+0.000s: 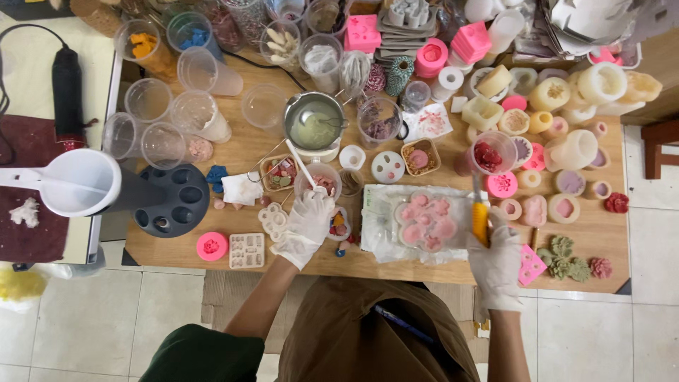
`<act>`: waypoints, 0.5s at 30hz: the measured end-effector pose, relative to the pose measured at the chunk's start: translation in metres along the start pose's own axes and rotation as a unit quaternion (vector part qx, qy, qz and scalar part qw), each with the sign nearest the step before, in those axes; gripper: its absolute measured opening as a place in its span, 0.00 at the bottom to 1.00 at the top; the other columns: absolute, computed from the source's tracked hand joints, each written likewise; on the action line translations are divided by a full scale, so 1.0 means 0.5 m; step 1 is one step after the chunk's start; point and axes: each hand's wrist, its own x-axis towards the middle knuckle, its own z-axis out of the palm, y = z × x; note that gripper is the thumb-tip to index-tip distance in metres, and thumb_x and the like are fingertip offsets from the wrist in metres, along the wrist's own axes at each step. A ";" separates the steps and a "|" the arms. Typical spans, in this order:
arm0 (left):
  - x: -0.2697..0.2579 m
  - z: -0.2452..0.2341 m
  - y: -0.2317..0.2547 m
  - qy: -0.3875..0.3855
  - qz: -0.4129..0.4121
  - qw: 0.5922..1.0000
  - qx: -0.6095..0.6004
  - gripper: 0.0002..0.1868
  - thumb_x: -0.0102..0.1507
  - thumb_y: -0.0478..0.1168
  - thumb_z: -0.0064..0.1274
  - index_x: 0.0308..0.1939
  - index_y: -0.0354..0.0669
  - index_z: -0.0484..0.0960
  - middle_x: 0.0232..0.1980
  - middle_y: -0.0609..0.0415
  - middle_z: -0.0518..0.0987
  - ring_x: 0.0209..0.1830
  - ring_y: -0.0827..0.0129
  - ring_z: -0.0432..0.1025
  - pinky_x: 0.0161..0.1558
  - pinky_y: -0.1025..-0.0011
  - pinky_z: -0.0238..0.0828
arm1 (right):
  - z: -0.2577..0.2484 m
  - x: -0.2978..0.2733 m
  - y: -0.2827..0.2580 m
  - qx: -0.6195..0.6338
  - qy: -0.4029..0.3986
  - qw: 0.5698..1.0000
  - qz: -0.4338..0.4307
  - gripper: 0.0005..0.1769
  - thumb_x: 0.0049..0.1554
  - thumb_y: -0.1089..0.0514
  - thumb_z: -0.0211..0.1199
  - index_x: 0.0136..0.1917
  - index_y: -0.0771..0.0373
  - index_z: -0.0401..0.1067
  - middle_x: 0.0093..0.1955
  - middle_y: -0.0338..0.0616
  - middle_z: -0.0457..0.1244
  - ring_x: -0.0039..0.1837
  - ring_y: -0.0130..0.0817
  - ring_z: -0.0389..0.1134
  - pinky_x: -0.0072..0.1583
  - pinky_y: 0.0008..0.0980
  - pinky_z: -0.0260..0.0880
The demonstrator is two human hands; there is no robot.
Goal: The person trims and cleans small wax pieces from silicone molds using a utility knife and their hands.
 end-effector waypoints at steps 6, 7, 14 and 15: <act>0.012 -0.101 0.024 0.102 -0.077 0.987 -0.101 0.20 0.60 0.47 0.55 0.54 0.42 0.81 0.56 0.52 0.80 0.58 0.57 0.71 0.56 0.53 0.70 | 0.043 0.024 0.070 -0.175 -0.027 0.982 -0.064 0.39 0.51 0.58 0.71 0.75 0.65 0.65 0.55 0.55 0.62 0.53 0.40 0.63 0.54 0.36 0.65; 0.006 -0.125 0.026 0.102 -0.079 0.987 -0.100 0.20 0.60 0.47 0.55 0.54 0.42 0.81 0.56 0.52 0.80 0.58 0.57 0.71 0.56 0.53 0.70 | 0.035 0.028 0.076 0.208 -0.060 0.976 0.022 0.33 0.56 0.55 0.66 0.73 0.65 0.66 0.61 0.49 0.62 0.58 0.35 0.64 0.59 0.34 0.68; -0.224 -0.222 0.095 -0.009 -0.323 0.932 -0.166 0.14 0.62 0.43 0.56 0.46 0.38 0.83 0.55 0.40 0.80 0.58 0.49 0.69 0.61 0.52 0.63 | -0.173 -0.068 0.115 0.005 -0.003 1.000 -0.027 0.22 0.65 0.52 0.58 0.67 0.66 0.73 0.58 0.53 0.66 0.60 0.41 0.67 0.62 0.36 0.66; -0.268 -0.222 0.125 -0.051 -0.410 0.896 -0.164 0.20 0.62 0.45 0.55 0.54 0.35 0.82 0.54 0.38 0.80 0.57 0.47 0.69 0.60 0.51 0.62 | -0.202 -0.064 0.137 -0.011 0.003 1.000 -0.025 0.22 0.65 0.52 0.58 0.67 0.66 0.73 0.58 0.53 0.66 0.60 0.41 0.67 0.62 0.36 0.66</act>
